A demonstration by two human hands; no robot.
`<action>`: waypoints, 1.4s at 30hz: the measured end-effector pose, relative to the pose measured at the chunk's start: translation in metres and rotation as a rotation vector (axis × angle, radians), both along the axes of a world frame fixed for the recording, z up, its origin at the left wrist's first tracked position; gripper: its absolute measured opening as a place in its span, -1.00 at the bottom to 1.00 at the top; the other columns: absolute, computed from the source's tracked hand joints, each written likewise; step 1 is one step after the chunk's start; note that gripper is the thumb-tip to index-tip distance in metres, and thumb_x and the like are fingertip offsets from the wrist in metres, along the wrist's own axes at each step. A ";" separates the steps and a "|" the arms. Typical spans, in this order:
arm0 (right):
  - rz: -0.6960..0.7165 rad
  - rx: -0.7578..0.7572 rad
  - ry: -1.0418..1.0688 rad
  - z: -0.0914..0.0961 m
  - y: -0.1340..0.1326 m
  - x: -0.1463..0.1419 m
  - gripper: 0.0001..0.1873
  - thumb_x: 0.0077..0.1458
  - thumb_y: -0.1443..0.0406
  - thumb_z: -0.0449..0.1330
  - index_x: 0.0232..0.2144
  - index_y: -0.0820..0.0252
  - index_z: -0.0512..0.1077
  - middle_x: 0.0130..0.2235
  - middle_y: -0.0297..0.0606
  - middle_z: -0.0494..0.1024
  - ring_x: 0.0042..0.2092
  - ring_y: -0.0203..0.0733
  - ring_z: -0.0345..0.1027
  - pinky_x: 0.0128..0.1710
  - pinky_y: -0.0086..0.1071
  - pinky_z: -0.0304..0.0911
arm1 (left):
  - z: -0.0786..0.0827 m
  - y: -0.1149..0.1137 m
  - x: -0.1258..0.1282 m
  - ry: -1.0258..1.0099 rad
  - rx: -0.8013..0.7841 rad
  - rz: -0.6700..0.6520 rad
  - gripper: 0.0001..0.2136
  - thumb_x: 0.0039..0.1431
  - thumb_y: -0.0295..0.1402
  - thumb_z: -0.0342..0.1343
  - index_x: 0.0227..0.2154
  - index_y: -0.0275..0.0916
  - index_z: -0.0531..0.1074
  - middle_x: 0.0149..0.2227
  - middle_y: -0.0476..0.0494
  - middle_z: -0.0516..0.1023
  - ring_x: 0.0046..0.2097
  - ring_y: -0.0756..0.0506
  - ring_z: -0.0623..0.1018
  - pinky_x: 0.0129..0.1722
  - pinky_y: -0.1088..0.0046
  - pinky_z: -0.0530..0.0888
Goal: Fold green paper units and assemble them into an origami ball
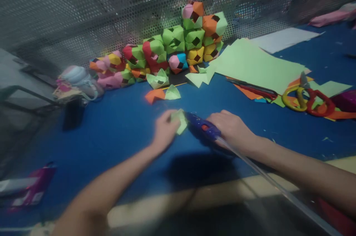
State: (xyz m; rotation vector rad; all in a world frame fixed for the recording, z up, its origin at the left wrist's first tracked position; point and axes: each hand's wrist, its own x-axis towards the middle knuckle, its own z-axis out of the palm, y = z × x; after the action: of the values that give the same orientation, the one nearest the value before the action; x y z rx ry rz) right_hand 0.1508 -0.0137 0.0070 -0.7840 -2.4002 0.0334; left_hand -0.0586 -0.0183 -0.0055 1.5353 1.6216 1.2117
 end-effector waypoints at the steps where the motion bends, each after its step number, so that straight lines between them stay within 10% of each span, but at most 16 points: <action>1: 0.001 0.012 0.007 0.000 0.000 0.000 -0.70 0.21 0.27 -0.10 -0.41 0.26 0.36 -0.50 -0.22 0.45 -0.48 -0.22 0.27 -0.44 -0.35 0.02 | 0.000 0.000 0.000 0.004 -0.002 -0.004 -0.75 -0.12 -0.52 0.06 -0.32 -0.26 0.51 -0.36 -0.04 0.57 -0.34 -0.03 0.49 -0.32 0.48 0.40; 42: 0.008 0.072 -0.008 0.002 0.000 0.001 -0.68 0.21 0.28 -0.11 -0.45 0.28 0.37 -0.52 -0.22 0.45 -0.49 -0.23 0.25 -0.42 -0.35 0.00 | 0.001 0.001 0.000 0.020 -0.018 -0.041 -0.79 -0.09 -0.47 0.08 -0.35 -0.26 0.53 -0.40 -0.03 0.56 -0.36 -0.03 0.48 -0.33 0.47 0.40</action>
State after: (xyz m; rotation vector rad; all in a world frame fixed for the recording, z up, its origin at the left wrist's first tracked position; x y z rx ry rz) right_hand 0.1521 -0.0134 0.0092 -0.7426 -2.3979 -0.0524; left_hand -0.0583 -0.0172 -0.0049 1.5673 1.6017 1.1601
